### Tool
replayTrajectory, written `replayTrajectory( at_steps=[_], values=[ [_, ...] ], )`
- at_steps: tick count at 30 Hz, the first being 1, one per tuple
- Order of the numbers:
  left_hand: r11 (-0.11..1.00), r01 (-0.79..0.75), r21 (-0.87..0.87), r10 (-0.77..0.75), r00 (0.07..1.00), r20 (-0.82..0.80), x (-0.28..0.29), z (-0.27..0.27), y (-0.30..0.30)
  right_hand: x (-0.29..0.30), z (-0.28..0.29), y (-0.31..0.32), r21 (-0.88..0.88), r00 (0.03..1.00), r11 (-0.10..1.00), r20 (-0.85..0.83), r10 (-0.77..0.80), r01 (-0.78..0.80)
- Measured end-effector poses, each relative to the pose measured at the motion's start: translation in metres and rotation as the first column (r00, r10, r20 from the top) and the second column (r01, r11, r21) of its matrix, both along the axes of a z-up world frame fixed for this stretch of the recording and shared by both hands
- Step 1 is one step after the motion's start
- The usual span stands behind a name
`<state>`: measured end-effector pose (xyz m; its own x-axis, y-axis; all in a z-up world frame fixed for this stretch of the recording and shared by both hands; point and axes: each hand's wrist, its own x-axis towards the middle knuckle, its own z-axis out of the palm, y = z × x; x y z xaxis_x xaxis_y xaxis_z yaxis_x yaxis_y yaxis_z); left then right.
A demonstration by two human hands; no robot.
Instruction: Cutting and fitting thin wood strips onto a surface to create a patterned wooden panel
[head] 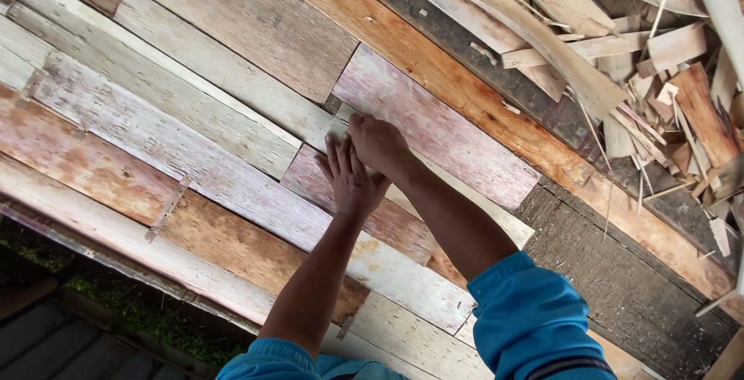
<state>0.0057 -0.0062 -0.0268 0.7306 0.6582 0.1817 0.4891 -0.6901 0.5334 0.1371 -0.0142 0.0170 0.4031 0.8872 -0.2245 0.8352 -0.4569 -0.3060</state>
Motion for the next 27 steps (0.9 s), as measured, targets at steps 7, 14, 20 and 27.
replayTrajectory(
  at_steps=[7,14,20,27],
  values=[
    [1.000,-0.007,-0.009,0.007,1.000,0.018,0.000,0.001,0.000,0.003,-0.008,0.007,-0.066,0.998,0.998,-0.062,-0.014,0.010],
    [1.000,-0.027,0.005,0.027,0.999,0.017,0.001,-0.004,-0.002,0.001,-0.020,0.010,-0.108,0.999,0.994,-0.039,-0.034,0.030],
    [0.999,-0.043,0.005,0.043,0.999,0.023,0.001,-0.001,-0.002,-0.004,-0.012,0.010,-0.089,0.997,0.993,-0.027,-0.077,0.075],
    [0.998,-0.050,0.029,0.050,0.999,0.002,0.000,0.005,0.000,-0.006,-0.022,-0.004,-0.077,0.986,0.990,-0.114,-0.123,0.114]
  ],
)
